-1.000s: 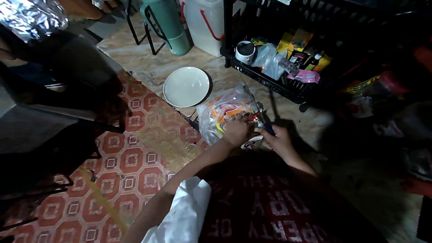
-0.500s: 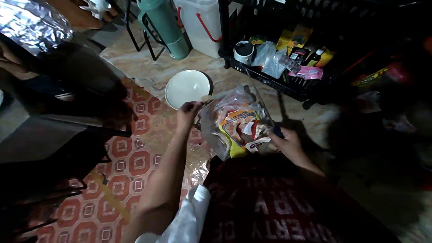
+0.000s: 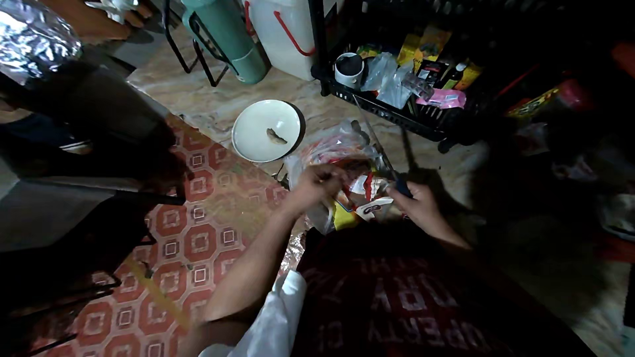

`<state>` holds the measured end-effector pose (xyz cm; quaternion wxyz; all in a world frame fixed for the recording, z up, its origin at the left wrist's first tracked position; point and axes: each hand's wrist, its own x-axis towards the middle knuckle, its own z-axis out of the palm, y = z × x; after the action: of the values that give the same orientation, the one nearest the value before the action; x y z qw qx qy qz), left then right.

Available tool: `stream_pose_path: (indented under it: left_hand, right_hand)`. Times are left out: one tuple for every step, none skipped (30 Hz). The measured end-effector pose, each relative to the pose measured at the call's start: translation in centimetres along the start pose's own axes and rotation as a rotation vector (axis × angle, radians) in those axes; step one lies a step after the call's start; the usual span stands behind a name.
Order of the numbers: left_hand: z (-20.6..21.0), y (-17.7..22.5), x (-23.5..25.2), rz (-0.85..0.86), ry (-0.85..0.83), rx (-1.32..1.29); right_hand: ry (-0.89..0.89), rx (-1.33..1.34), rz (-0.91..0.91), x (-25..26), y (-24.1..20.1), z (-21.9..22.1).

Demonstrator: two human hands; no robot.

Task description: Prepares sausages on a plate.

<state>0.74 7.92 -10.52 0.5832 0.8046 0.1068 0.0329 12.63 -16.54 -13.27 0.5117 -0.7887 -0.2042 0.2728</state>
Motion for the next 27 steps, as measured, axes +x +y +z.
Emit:
stream_pose_path:
  left_hand:
    - [1.6, 0.8, 0.1, 0.030, -0.197, 0.043]
    - [3.0, 0.9, 0.4, 0.061, -0.311, 0.131]
    - [4.1, 0.7, 0.9, 0.092, -0.345, 0.232]
    - [5.0, 0.3, 1.5, 0.110, -0.337, 0.331]
    - [5.6, -0.3, 2.1, 0.117, -0.323, 0.426]
    - [6.1, -0.8, 2.7, 0.103, -0.319, 0.507]
    - [6.5, -1.0, 3.2, 0.081, -0.336, 0.572]
    - [6.8, -0.9, 3.5, 0.042, -0.375, 0.631]
    - [7.0, -0.8, 3.8, 0.017, -0.406, 0.681]
    - [7.1, -0.8, 4.0, 0.005, -0.425, 0.711]
    - [7.3, -0.9, 4.0, 0.006, -0.433, 0.725]
    - [7.4, -0.9, 4.1, 0.002, -0.443, 0.728]
    - [7.4, -0.9, 4.2, -0.006, -0.457, 0.727]
    - [7.5, -1.0, 4.2, -0.001, -0.463, 0.720]
    - [7.6, -1.1, 4.1, 0.010, -0.465, 0.700]
    - [7.7, -1.1, 3.8, 0.019, -0.469, 0.657]
    - [7.7, -1.0, 3.5, 0.016, -0.486, 0.604]
    - [7.8, -0.7, 3.2, 0.008, -0.507, 0.561]
    - [7.8, -0.4, 2.9, -0.016, -0.528, 0.546]
    - [7.9, -0.1, 2.7, -0.032, -0.536, 0.564]
    - [8.0, 0.1, 2.5, -0.039, -0.533, 0.592]
    - [8.2, 0.3, 2.4, -0.048, -0.533, 0.625]
    - [8.3, 0.3, 2.4, -0.049, -0.527, 0.665]
    - [8.5, 0.1, 2.5, -0.052, -0.527, 0.703]
    - [8.6, 0.0, 2.5, -0.050, -0.530, 0.733]
    - [8.6, -0.2, 2.6, -0.044, -0.540, 0.753]
    - [8.7, -0.6, 2.7, -0.026, -0.545, 0.774]
  right_hand:
    - [-0.004, -0.006, 0.002, 0.0, 0.0, 0.0]
    - [-0.010, -0.014, 0.001, 0.1, -0.1, 0.0]
    - [-0.016, -0.023, -0.004, 0.1, -0.2, 0.1]
    - [-0.023, -0.029, -0.009, 0.1, -0.3, 0.1]
    - [-0.024, -0.035, -0.013, 0.1, -0.4, 0.2]
    - [-0.024, -0.042, -0.013, 0.2, -0.3, 0.2]
    - [-0.027, -0.045, -0.004, 0.2, -0.3, 0.2]
    - [-0.031, -0.049, 0.003, 0.2, -0.2, 0.1]
    - [-0.037, -0.055, 0.003, 0.3, -0.1, 0.1]
    - [-0.045, -0.067, 0.000, 0.2, 0.0, 0.1]
    - [-0.055, -0.092, 0.000, 0.2, 0.1, 0.1]
    - [-0.072, -0.113, 0.009, 0.1, 0.0, 0.0]
    - [-0.081, -0.128, 0.008, 0.1, 0.2, -0.1]
    - [-0.083, -0.131, 0.004, 0.1, 0.4, -0.1]
    - [-0.081, -0.119, -0.006, 0.2, 0.7, -0.2]
    - [-0.082, -0.095, -0.020, 0.2, 1.0, -0.3]
    - [-0.087, -0.073, -0.032, 0.2, 1.3, -0.5]
    - [-0.098, -0.058, -0.041, 0.1, 1.5, -0.7]
    - [-0.106, -0.058, -0.053, 0.1, 1.8, -0.8]
    - [-0.111, -0.067, -0.068, 0.0, 2.1, -0.8]
    - [-0.111, -0.085, -0.083, -0.1, 2.3, -0.8]
    - [-0.106, -0.099, -0.104, -0.2, 2.4, -0.6]
    - [-0.098, -0.113, -0.119, -0.3, 2.5, -0.5]
    - [-0.091, -0.126, -0.126, -0.3, 2.5, -0.4]
    - [-0.088, -0.135, -0.132, -0.3, 2.6, -0.4]
    - [-0.085, -0.142, -0.135, -0.2, 2.6, -0.3]
    - [-0.085, -0.147, -0.132, -0.2, 2.6, -0.3]
